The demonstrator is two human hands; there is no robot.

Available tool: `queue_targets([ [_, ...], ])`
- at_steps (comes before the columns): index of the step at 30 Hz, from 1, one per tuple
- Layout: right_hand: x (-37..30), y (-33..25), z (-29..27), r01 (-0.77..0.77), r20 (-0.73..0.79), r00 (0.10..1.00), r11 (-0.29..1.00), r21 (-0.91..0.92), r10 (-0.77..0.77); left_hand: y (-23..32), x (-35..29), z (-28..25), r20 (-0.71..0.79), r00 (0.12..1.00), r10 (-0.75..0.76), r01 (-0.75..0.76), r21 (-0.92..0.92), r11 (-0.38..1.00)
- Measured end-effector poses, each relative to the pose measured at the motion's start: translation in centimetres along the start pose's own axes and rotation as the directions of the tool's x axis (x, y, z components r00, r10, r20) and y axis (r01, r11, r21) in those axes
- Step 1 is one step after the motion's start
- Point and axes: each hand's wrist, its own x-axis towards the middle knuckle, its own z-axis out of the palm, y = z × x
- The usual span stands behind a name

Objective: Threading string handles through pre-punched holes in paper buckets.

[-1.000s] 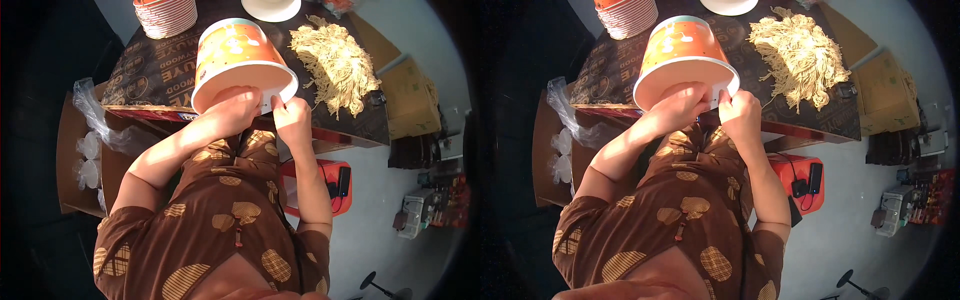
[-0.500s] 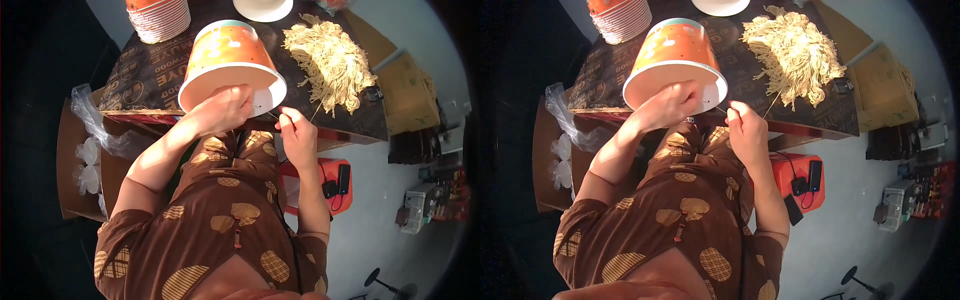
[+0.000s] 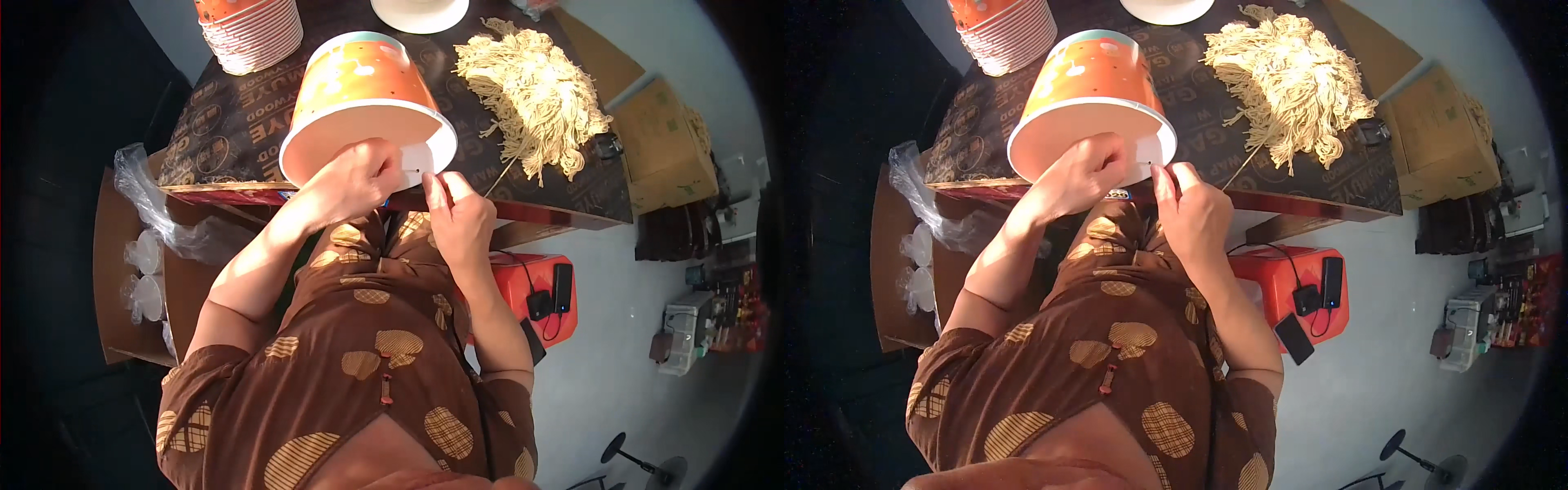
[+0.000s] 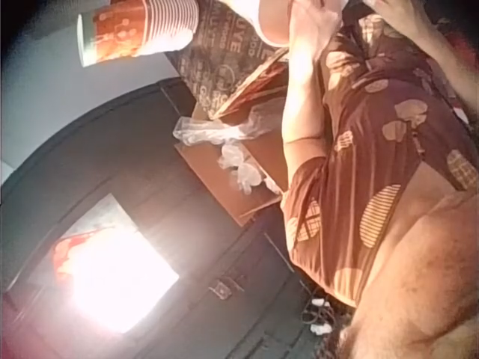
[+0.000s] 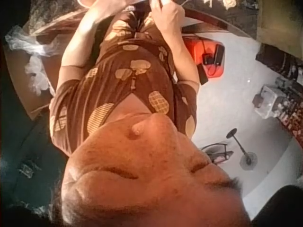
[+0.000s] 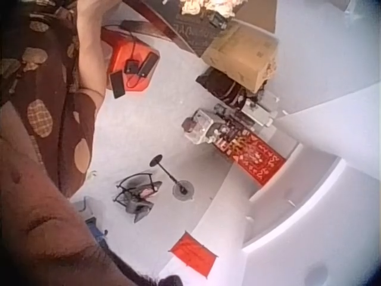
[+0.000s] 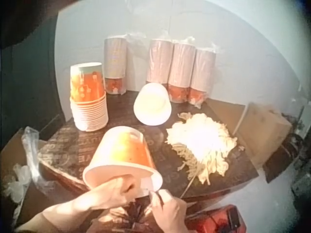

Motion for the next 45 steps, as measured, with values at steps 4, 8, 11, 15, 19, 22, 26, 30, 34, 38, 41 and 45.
queue_targets([
  [4, 0.6, 0.1, 0.3, -0.014, -0.055, 0.998, 0.999, -0.043, 0.012, 0.1, -0.2, 0.0, 0.095, 0.988, -0.119, 0.132, -0.146, 0.98],
  [8, 1.1, -0.3, 0.1, -0.055, -0.04, 0.998, 0.997, -0.061, 0.053, 0.1, -0.4, 0.8, 0.098, 0.984, -0.148, 0.173, -0.343, 0.923],
  [11, 1.4, -0.2, 0.2, -0.046, -0.047, 0.998, 0.996, -0.081, 0.042, 0.6, 0.1, 1.8, 0.053, 0.973, -0.223, 0.218, -0.511, 0.831],
  [15, 1.7, -0.2, 0.1, -0.011, -0.046, 0.999, 0.992, -0.125, 0.006, 0.4, 0.5, 3.1, 0.046, 0.943, -0.329, 0.234, -0.796, 0.558],
  [19, 1.6, 0.0, 0.0, -0.023, -0.028, 0.999, 0.991, -0.13, 0.019, -0.1, 1.1, 3.1, 0.06, 0.948, -0.313, 0.236, -0.792, 0.563],
  [22, 1.6, -0.1, 0.0, -0.051, 0.0, 0.999, 0.99, -0.133, 0.052, -0.1, 1.2, 3.4, 0.038, 0.934, -0.354, 0.262, -0.748, 0.61],
  [26, 0.7, 0.6, 0.3, -0.027, 0.015, 0.999, 0.995, -0.096, 0.028, 0.7, 1.0, 3.0, 0.067, 0.915, -0.399, 0.352, -0.615, 0.705],
  [30, -1.1, 0.7, 0.4, 0.158, 0.02, 0.988, 0.98, -0.125, -0.156, 0.7, 1.0, 2.8, 0.105, 0.914, -0.391, 0.372, -0.597, 0.711],
  [34, -1.4, 0.7, 0.4, 0.331, 0.011, 0.943, 0.936, -0.117, -0.333, 0.2, 1.1, 3.4, 0.071, 0.928, -0.366, 0.349, -0.512, 0.785],
  [38, -1.0, -0.1, -0.3, 0.15, -0.003, 0.989, 0.988, -0.03, -0.151, 0.3, 1.4, 3.3, 0.067, 0.937, -0.342, 0.334, -0.45, 0.828],
  [41, -0.3, -0.4, -0.7, 0.007, 0.053, 0.999, 0.999, 0.044, -0.01, 0.2, 1.5, 3.2, 0.088, 0.946, -0.313, 0.321, -0.407, 0.855],
  [45, 0.0, -0.2, -0.7, -0.092, 0.071, 0.994, 0.985, 0.144, 0.082, -0.4, 1.4, 3.4, 0.086, 0.951, -0.298, 0.305, -0.429, 0.85],
])
